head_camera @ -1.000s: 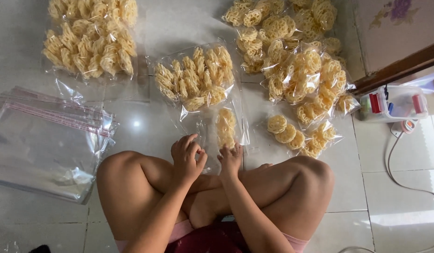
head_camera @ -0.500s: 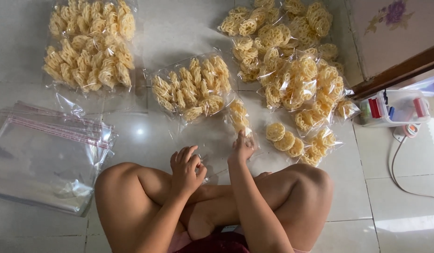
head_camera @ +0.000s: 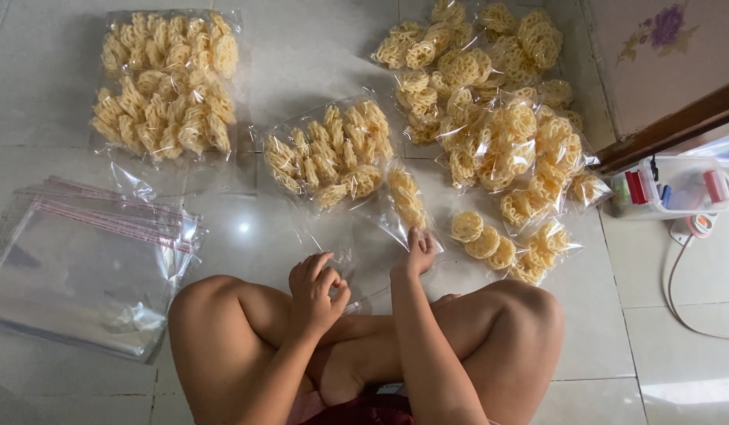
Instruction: Manually packing flower-shaped crackers into clear plastic bags while sitting on the floor.
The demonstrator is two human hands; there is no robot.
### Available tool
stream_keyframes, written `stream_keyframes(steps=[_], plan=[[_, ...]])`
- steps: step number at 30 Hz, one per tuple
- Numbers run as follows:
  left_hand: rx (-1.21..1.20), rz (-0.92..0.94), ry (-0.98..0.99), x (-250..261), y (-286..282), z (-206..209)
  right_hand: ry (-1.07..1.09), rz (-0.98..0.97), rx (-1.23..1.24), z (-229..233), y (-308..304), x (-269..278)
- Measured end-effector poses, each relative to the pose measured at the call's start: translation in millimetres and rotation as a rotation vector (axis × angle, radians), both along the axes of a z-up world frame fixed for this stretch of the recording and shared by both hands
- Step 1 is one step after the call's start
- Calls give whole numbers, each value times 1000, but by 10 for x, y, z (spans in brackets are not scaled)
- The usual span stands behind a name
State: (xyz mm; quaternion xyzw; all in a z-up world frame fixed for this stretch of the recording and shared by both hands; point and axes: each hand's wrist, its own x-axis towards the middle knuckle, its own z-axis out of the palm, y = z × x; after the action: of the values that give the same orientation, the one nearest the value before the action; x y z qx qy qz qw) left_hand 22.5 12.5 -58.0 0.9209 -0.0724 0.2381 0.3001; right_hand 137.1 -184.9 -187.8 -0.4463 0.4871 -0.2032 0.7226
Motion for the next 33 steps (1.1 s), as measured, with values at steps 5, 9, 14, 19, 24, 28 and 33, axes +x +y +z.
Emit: stream_keyframes(steps=[5, 9, 14, 19, 24, 28, 33], plan=[[15, 29, 145, -53, -28, -88, 169, -68, -12, 2, 29, -13], [25, 43, 151, -72, -34, -70, 180, -57, -26, 23, 51, -40], [20, 45, 130, -72, -29, -113, 188, -13, -55, 233, 125, -166], [22, 48, 118, -78, -41, -172, 207, 77, -14, 389, 278, -351], [11, 67, 106, -78, -47, -197, 80, 417, 154, 415, 526, -963], [-20, 4, 21, -52, -50, 31, 210, 514, 355, 1236, 601, -1368], [-49, -110, -38, -30, -33, 104, 87, 378, 501, 1491, 143, -1212]])
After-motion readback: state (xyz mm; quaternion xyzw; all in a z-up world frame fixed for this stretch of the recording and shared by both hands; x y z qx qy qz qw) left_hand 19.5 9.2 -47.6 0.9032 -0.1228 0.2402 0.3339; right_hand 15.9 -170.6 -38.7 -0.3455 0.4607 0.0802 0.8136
